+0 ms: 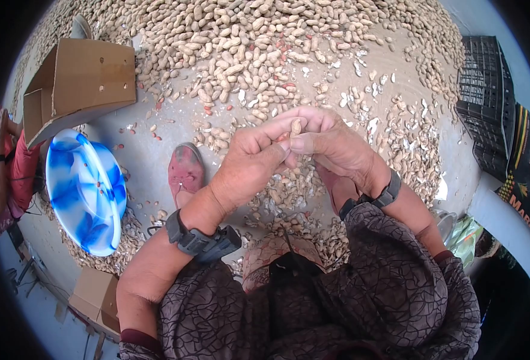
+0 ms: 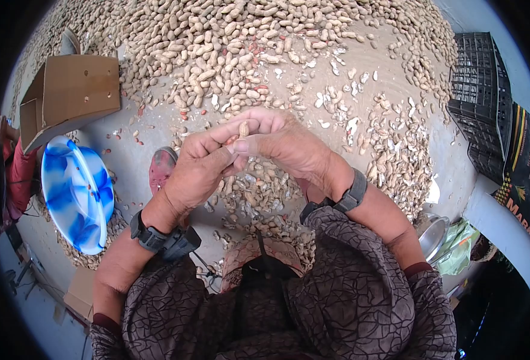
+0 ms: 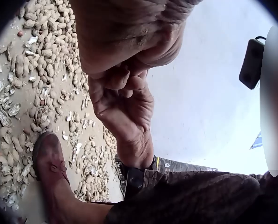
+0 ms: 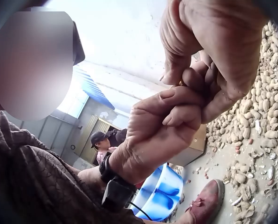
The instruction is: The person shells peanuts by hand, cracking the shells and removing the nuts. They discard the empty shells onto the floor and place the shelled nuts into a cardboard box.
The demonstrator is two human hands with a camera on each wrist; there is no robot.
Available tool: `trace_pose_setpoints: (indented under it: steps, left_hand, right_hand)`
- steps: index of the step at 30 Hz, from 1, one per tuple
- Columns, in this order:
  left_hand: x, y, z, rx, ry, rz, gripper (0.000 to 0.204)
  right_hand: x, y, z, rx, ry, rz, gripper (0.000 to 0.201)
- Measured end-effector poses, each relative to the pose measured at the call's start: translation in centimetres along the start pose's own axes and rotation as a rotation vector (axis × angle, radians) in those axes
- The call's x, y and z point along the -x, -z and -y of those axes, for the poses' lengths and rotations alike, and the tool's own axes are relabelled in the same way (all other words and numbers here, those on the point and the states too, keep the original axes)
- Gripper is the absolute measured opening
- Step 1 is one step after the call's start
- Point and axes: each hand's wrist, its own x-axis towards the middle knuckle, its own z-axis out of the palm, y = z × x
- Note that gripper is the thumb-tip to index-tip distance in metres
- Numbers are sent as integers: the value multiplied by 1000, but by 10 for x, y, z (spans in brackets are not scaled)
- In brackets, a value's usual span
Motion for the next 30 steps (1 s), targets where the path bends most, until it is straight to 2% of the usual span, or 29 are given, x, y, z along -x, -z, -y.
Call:
trace_pose_setpoints:
  steps: [3,6,10,13,14,16,19,21,22,24,29,30]
  left_hand:
    - [3,-3,-9,-158,-20,60,39]
    - [3,2,-2,-186,-78,106,39]
    - [4,3,-4,-58,-90,114,39]
    - [5,4,-5,16,-37,108,36]
    - [4,3,-4,37,-1,55,35]
    - [1,2,-2,57,33,5,34]
    - [-3,3,0,-80,53,-33,30]
    - [-3,0,-2,-76,-9,-142,26]
    - [-4,0,-2,-75,-9,-143,26]
    - [-6,2,-1,-276,-172,-294,24]
    - [-10,-3,0,-496,-317,-306,21]
    - [-10,-3,0,-564,-347,-321,20]
  right_hand:
    - [1,2,0,12,-18,0,27]
    - [3,-3,3,59,-7,-27,25]
    - [2,-5,2,218,31,-119,22]
    - [2,-8,1,135,10,-93,19]
    - [2,-8,0,135,10,-93,19]
    - [0,-8,0,236,2,-136,17]
    - [-1,-8,3,383,-4,-121,23]
    - [-3,-11,5,311,28,-155,24]
    - [-3,-11,5,240,61,-190,25]
    - [-5,-2,8,263,34,-211,21]
    - [-12,-1,8,278,-14,-181,18]
    - [-14,-3,9,202,-40,-197,16]
